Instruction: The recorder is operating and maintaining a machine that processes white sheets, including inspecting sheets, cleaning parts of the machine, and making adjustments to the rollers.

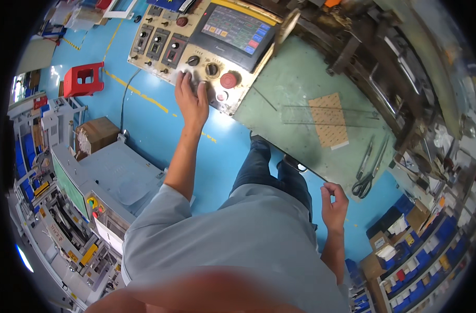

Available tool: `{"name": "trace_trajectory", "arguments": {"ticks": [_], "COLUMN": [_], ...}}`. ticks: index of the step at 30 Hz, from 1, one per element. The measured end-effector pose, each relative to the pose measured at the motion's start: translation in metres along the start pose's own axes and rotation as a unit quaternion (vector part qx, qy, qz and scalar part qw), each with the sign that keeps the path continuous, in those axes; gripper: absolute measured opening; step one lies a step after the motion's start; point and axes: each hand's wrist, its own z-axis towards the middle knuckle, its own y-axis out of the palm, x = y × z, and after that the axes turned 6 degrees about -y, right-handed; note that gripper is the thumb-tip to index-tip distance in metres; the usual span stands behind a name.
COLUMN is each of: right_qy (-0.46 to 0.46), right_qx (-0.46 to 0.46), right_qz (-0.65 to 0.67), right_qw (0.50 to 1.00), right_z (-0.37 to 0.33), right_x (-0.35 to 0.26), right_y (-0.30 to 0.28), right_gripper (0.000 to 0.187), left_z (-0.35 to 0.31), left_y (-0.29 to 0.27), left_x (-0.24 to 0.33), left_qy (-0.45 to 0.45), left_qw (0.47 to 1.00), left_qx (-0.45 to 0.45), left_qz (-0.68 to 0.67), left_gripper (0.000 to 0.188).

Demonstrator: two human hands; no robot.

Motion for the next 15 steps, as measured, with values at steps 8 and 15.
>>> {"name": "trace_trajectory", "arguments": {"ticks": [8,15], "right_qy": [-0.032,-0.096], "right_qx": [0.096,0.245], "right_qz": [-0.012,0.016], "right_qw": [0.995,0.965], "right_z": [-0.016,-0.012], "right_x": [0.032,0.107], "right_y": [-0.074,-0.213], "right_gripper": [0.013,0.009], "left_z": [-0.015,-0.016], "left_y": [0.006,0.032], "left_x": [0.015,-0.021], "left_qy": [0.038,-0.003], "left_qw": [0.999,0.993], "left_qx": [0.017,0.03], "left_qz": [0.034,0.118], "left_gripper": [0.044,0.058]}}
